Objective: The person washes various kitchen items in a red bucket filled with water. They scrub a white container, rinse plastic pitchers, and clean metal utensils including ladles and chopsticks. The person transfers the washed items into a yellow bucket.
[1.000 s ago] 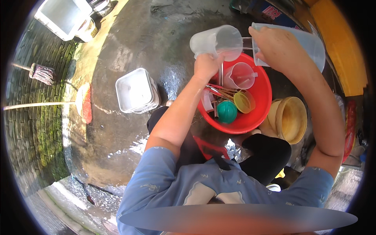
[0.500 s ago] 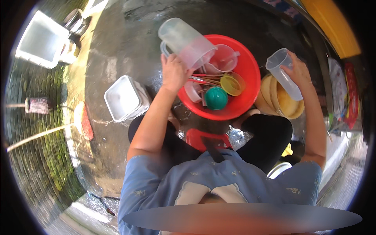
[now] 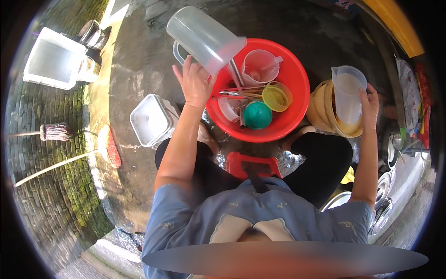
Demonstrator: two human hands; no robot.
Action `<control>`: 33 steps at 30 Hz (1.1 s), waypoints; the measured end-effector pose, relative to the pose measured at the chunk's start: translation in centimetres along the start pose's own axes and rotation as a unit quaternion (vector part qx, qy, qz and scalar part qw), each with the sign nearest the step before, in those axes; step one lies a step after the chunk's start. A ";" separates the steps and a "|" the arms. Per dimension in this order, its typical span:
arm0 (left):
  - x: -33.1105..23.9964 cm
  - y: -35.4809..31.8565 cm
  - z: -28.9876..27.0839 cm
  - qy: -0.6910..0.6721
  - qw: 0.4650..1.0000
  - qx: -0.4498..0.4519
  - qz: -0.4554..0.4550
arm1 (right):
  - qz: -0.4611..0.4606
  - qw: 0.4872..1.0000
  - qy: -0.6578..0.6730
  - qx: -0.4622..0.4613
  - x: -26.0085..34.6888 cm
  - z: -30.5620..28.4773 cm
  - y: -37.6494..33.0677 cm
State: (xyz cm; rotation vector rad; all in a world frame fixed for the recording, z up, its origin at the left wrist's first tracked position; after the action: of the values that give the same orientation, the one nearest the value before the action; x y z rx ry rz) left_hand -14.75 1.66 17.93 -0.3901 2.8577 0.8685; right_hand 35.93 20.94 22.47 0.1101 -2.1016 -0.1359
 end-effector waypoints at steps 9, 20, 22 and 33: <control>7.2 -1.1 2.8 -0.566 0.660 -0.022 -0.495 | -0.058 0.931 0.217 0.288 12.0 12.8 -6.4; 6.7 -1.6 3.1 -0.647 0.560 -0.029 -0.517 | -0.241 0.783 -0.154 0.552 13.4 26.8 -12.5; 6.7 -1.6 3.1 -0.656 0.547 -0.029 -0.519 | -0.313 0.766 -0.190 0.529 16.3 29.9 -10.4; 6.8 0.3 2.8 -0.664 0.532 -0.011 -0.526 | -0.577 0.273 -0.671 0.379 8.7 48.7 -10.1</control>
State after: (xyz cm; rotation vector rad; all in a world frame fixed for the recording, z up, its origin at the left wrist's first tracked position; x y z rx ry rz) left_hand -21.20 2.11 14.41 -0.8034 0.8309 0.4601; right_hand -10.15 12.31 3.77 3.1846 -2.7074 -0.0099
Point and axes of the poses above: each hand's wrist, its own y-axis towards the middle knuckle, its own z-axis out of the palm, x = y × z, the point moved 6 cm from there along y, towards the middle knuckle, and after that the axes turned 4 degrees about x, right-handed, at the moved point
